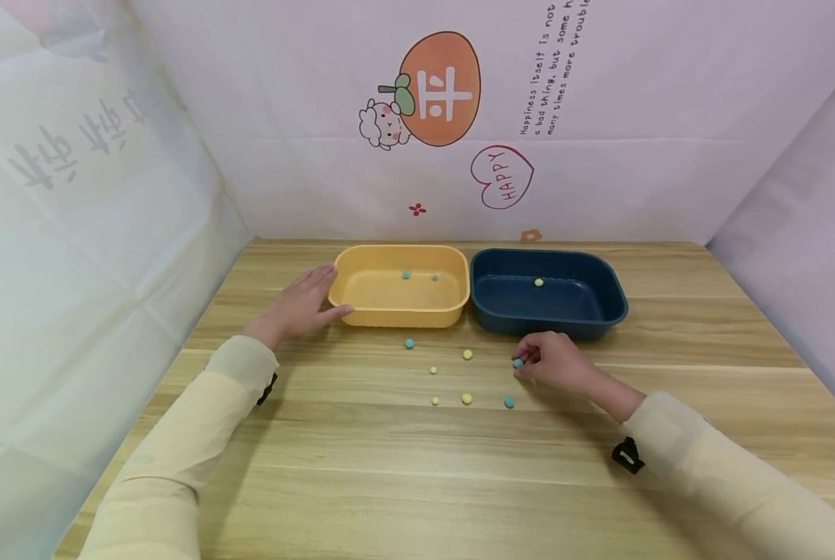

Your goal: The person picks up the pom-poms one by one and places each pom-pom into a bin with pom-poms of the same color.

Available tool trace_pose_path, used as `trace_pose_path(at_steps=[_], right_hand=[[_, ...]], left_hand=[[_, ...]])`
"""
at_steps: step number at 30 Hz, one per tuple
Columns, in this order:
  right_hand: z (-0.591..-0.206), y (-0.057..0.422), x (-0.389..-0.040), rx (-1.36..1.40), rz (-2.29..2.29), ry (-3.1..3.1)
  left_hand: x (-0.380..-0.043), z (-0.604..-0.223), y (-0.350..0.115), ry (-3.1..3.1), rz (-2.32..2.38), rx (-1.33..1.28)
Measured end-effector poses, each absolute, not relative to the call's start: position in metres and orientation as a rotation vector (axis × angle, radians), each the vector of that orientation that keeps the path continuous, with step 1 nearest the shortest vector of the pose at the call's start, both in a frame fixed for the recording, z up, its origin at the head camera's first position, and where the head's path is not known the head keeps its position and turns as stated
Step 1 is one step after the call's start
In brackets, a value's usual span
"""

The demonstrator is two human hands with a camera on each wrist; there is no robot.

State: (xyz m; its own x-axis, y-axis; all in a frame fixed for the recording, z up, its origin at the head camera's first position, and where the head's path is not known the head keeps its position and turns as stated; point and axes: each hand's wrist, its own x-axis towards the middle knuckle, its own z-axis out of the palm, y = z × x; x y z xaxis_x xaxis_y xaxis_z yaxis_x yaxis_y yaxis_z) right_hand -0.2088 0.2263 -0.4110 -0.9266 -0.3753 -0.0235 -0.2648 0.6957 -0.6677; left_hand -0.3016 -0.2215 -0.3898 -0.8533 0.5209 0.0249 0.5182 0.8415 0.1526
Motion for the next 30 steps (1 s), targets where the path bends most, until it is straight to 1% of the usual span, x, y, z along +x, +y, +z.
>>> trace_pose_path(at_steps=[20, 30], right_hand=[[-0.4132, 0.2259, -0.21, -0.532, -1.036, 2.76], [-0.4121, 0.2273, -0.2109, -0.476, -1.097, 2.742]], left_hand=[[-0.3004, -0.389, -0.2211, 2.994, 0.226, 0.854], [-0.301, -0.3875, -0.22, 2.989, 0.207, 0.84]])
